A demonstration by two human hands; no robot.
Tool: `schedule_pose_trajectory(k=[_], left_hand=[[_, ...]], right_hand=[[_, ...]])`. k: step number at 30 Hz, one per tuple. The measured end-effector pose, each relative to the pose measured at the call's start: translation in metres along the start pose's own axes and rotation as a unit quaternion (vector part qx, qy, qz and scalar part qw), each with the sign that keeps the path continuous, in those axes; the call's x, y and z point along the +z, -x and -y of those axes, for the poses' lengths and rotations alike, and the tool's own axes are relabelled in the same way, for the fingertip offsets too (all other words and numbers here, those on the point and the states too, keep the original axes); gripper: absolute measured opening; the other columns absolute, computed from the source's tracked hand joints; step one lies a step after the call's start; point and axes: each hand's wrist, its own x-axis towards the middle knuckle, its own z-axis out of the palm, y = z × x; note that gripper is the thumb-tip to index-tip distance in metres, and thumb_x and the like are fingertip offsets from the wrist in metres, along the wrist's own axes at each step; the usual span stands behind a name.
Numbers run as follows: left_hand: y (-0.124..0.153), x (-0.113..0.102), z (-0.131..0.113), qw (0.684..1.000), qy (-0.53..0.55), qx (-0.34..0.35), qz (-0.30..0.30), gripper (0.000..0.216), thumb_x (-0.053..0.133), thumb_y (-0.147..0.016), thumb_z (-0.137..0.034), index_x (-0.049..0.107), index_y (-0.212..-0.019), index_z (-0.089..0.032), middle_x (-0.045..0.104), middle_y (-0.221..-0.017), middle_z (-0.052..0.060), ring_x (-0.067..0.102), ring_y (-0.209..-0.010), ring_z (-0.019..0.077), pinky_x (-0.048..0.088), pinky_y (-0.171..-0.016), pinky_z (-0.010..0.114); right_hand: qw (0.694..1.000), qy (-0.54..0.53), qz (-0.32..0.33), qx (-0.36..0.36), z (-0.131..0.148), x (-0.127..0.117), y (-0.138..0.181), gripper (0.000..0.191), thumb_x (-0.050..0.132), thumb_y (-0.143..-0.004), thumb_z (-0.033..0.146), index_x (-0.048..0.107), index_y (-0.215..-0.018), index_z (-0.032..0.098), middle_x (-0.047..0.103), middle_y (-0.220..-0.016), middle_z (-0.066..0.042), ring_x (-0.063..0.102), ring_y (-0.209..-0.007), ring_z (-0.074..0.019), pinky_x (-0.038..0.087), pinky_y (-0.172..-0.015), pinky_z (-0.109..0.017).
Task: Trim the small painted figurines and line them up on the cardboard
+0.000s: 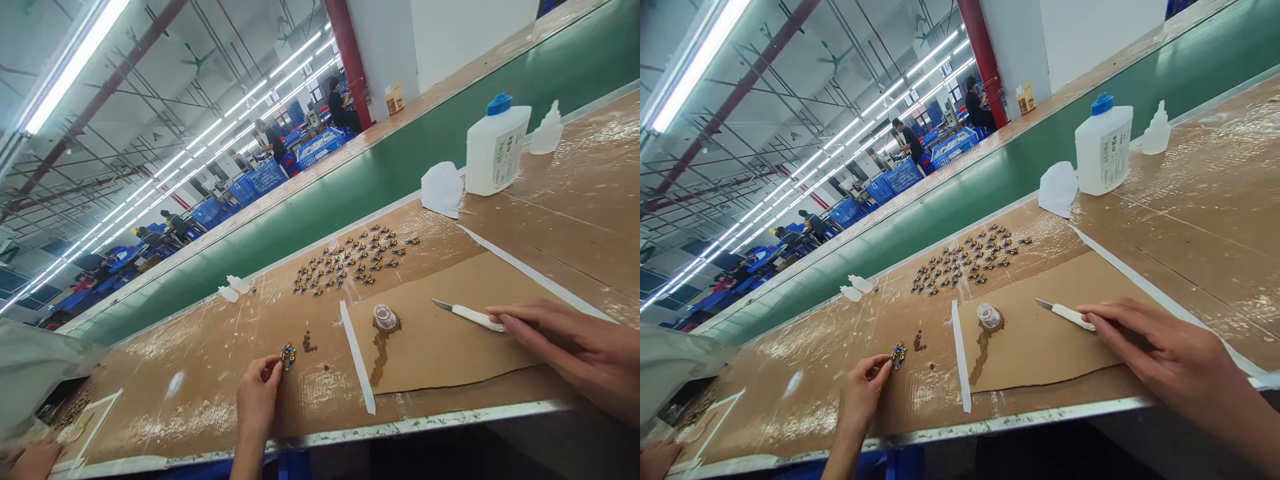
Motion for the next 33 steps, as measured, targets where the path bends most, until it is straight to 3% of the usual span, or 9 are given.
schedule_pose_trajectory(k=[4,10,15,18,22,26,30,33], left_hand=[[-0.007,-0.009,0.002,0.999,-0.031,0.012,0.038,0.029,0.051,-0.073,-0.035,0.067,-0.089,-0.016,0.067,-0.076,0.006,0.061,-0.07,0.021,0.045,-0.068,0.033],[-0.013,-0.016,-0.004,0.993,-0.072,0.066,0.06,0.026,0.052,-0.072,-0.028,0.069,-0.089,-0.019,0.066,-0.08,0.006,0.059,-0.078,0.0225,0.042,-0.075,0.034],[-0.025,-0.009,-0.007,0.994,-0.062,0.07,0.06,0.017,0.052,-0.069,-0.025,0.068,-0.072,-0.018,0.064,-0.073,0.006,0.056,-0.072,0.022,0.039,-0.07,0.033],[-0.03,-0.008,-0.007,0.995,-0.033,0.061,0.065,0.01,0.054,-0.063,-0.019,0.064,-0.062,-0.019,0.06,-0.061,0.002,0.052,-0.061,0.0184,0.036,-0.061,0.03],[-0.029,-0.018,-0.01,0.995,0.05,0.03,0.076,0.014,0.06,-0.059,-0.021,0.068,-0.07,-0.017,0.056,-0.052,-0.002,0.049,-0.052,0.0153,0.036,-0.056,0.028],[-0.012,-0.031,-0.022,0.982,0.18,-0.027,0.059,0.033,0.067,-0.061,-0.038,0.068,-0.085,-0.015,0.066,-0.067,0.001,0.059,-0.065,0.017,0.046,-0.067,0.029],[0.016,-0.03,-0.051,0.944,0.31,-0.067,0.084,0.037,0.074,-0.061,-0.043,0.065,-0.083,-0.015,0.069,-0.079,0.005,0.066,-0.078,0.0199,0.051,-0.079,0.032],[0.031,-0.02,-0.08,0.887,0.439,-0.119,0.087,0.035,0.082,-0.055,-0.033,0.067,-0.081,-0.015,0.068,-0.074,0.002,0.067,-0.071,0.017,0.054,-0.073,0.026]], right_hand=[[1.0,-0.007,-0.007,-0.008,0.002,-0.002,-0.001,0.024,0.053,-0.08,0.047,0.067,-0.096,0.035,0.069,-0.098,0.006,0.067,-0.081,-0.015,0.053,-0.052,-0.019],[0.999,-0.01,-0.014,-0.029,0.003,-0.002,-0.002,0.023,0.053,-0.081,0.046,0.066,-0.095,0.034,0.069,-0.097,0.006,0.067,-0.079,-0.0142,0.055,-0.062,-0.021],[0.999,-0.025,-0.012,-0.037,0.01,-0.003,-0.005,0.022,0.052,-0.082,0.044,0.066,-0.095,0.033,0.069,-0.098,0.005,0.068,-0.079,-0.0128,0.054,-0.056,-0.018],[0.999,-0.026,-0.008,-0.041,0.014,-0.006,-0.007,0.022,0.051,-0.083,0.043,0.067,-0.092,0.031,0.069,-0.096,0.005,0.068,-0.077,-0.0119,0.054,-0.06,-0.017],[0.998,-0.022,-0.022,-0.057,0.019,-0.01,-0.009,0.022,0.05,-0.083,0.041,0.068,-0.091,0.029,0.07,-0.093,0.004,0.068,-0.075,-0.0109,0.054,-0.065,-0.016],[0.998,-0.04,-0.016,-0.053,0.022,-0.011,-0.011,0.022,0.051,-0.084,0.039,0.068,-0.09,0.028,0.07,-0.09,0.003,0.067,-0.074,-0.0107,0.052,-0.056,-0.014],[0.998,-0.05,-0.011,-0.044,0.022,-0.01,-0.011,0.021,0.052,-0.085,0.038,0.067,-0.091,0.026,0.069,-0.092,0.002,0.066,-0.076,-0.0114,0.051,-0.058,-0.016],[0.997,-0.064,0.0,-0.043,0.02,-0.01,-0.008,0.016,0.054,-0.086,0.033,0.066,-0.095,0.026,0.068,-0.093,0.001,0.065,-0.078,-0.0117,0.051,-0.066,-0.018]])
